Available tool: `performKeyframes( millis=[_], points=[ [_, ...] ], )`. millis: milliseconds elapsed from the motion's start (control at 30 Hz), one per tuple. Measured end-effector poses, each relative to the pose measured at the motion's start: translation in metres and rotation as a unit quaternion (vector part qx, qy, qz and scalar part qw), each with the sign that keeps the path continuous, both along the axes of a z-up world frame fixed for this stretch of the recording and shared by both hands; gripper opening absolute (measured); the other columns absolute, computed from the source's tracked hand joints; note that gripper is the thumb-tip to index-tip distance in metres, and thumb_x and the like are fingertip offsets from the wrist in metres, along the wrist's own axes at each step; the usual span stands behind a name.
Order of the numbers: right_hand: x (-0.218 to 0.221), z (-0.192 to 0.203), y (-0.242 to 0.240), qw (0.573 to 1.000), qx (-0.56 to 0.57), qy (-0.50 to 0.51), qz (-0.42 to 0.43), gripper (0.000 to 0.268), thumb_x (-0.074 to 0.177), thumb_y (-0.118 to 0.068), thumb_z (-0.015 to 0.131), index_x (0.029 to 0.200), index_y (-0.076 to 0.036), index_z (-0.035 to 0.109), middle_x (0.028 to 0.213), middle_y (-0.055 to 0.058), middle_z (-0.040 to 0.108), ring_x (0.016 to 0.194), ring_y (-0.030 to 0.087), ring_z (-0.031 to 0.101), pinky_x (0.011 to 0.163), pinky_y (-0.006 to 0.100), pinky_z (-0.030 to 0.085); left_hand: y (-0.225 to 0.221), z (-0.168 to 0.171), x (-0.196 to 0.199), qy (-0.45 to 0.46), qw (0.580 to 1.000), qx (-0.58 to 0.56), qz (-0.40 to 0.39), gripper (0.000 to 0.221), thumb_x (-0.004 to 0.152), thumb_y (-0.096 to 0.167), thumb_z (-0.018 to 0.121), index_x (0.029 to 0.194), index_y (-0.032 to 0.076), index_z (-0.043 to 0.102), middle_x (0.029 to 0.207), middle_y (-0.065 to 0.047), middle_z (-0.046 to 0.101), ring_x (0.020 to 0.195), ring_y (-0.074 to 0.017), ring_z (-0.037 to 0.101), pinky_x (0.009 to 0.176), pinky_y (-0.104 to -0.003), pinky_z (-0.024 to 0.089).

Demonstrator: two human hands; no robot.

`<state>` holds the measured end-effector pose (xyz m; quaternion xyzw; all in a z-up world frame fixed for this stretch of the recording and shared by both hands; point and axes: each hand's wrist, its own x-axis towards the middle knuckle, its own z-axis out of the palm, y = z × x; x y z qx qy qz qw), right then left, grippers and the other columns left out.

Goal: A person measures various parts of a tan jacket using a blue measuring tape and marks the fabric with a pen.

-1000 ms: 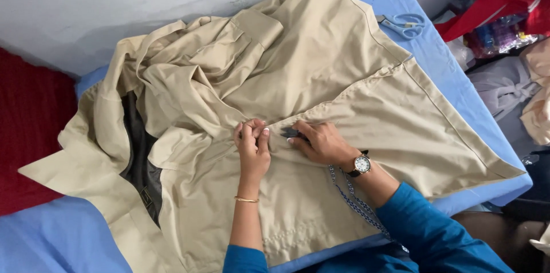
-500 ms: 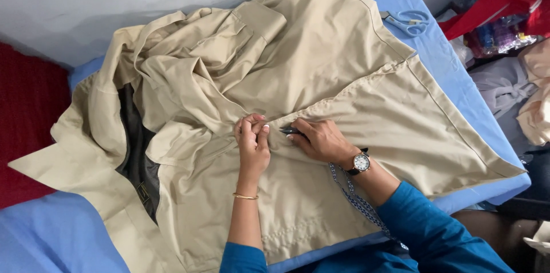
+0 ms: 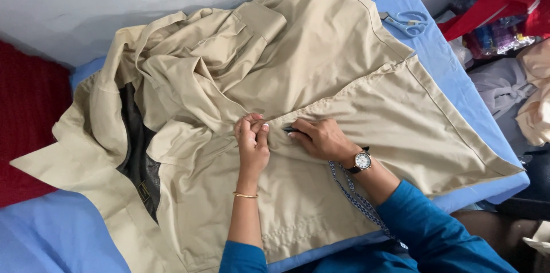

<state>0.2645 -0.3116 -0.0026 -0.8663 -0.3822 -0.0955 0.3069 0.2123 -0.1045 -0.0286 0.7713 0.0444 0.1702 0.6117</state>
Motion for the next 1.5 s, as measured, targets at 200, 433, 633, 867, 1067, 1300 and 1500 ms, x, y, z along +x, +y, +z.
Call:
performKeyframes(
  millis=[200,433,633,867,1067,1300,1500],
  points=[
    [0.0,0.014,0.0,0.999,0.02,0.021,0.022,0.019,0.099,-0.038,0.062,0.102,-0.02,0.061,0.06,0.004,0.061,0.061,0.032,0.07,0.055,0.042,0.057,0.0,-0.003,0.001,-0.004,0.999,-0.047,-0.01,0.017,0.101,0.001,0.058,0.116,0.007,0.054,0.102,-0.007,0.063,0.111,-0.0181,0.06,0.109,-0.039,0.044],
    [-0.003,0.016,0.001,0.999,-0.007,-0.013,0.034,0.018,0.101,-0.037,0.059,0.101,-0.019,0.06,0.06,0.003,0.061,0.059,0.03,0.07,0.055,0.041,0.057,0.001,-0.018,0.004,-0.005,0.995,-0.099,-0.027,0.019,0.101,-0.002,0.055,0.119,0.004,0.052,0.112,-0.008,0.046,0.104,-0.0206,0.07,0.102,-0.039,0.051],
    [0.0,0.016,0.001,0.999,-0.005,-0.005,0.035,0.021,0.101,-0.039,0.058,0.1,-0.019,0.059,0.062,0.002,0.06,0.062,0.03,0.07,0.056,0.042,0.057,0.0,-0.023,0.004,-0.012,0.996,-0.089,-0.014,0.019,0.1,-0.003,0.056,0.118,0.004,0.055,0.114,-0.009,0.044,0.103,-0.0209,0.072,0.101,-0.04,0.051],
    [0.0,0.022,0.002,0.999,-0.014,-0.008,0.04,0.022,0.103,-0.039,0.055,0.097,-0.017,0.057,0.062,0.003,0.061,0.062,0.032,0.069,0.057,0.042,0.057,-0.001,-0.019,0.003,-0.012,0.998,-0.066,-0.01,0.017,0.1,-0.001,0.057,0.117,0.004,0.055,0.112,-0.008,0.044,0.106,-0.0226,0.069,0.103,-0.041,0.049],
    [0.002,0.023,0.0,0.998,-0.006,0.012,0.056,0.018,0.104,-0.033,0.054,0.098,-0.017,0.057,0.061,0.006,0.059,0.061,0.035,0.069,0.056,0.044,0.056,-0.002,-0.015,0.003,-0.017,0.999,-0.032,0.001,0.015,0.099,0.0,0.06,0.113,0.006,0.057,0.107,-0.008,0.05,0.099,-0.025,0.065,0.099,-0.036,0.051],
    [0.001,0.023,0.0,0.998,0.002,0.018,0.052,0.017,0.103,-0.035,0.057,0.099,-0.018,0.058,0.058,0.006,0.059,0.06,0.034,0.069,0.056,0.043,0.057,-0.003,-0.015,0.003,-0.018,0.999,-0.043,0.01,0.016,0.099,0.0,0.06,0.114,0.005,0.058,0.11,-0.011,0.048,0.104,-0.0264,0.067,0.1,-0.04,0.05],
    [-0.002,0.023,0.0,0.995,0.033,0.04,0.08,0.02,0.097,-0.037,0.064,0.104,-0.019,0.065,0.052,0.003,0.059,0.053,0.031,0.068,0.054,0.039,0.057,-0.001,-0.015,0.002,-0.021,1.0,-0.01,0.011,0.015,0.098,0.001,0.06,0.113,0.005,0.059,0.11,-0.011,0.052,0.111,-0.031,0.061,0.104,-0.039,0.046]
  ],
)
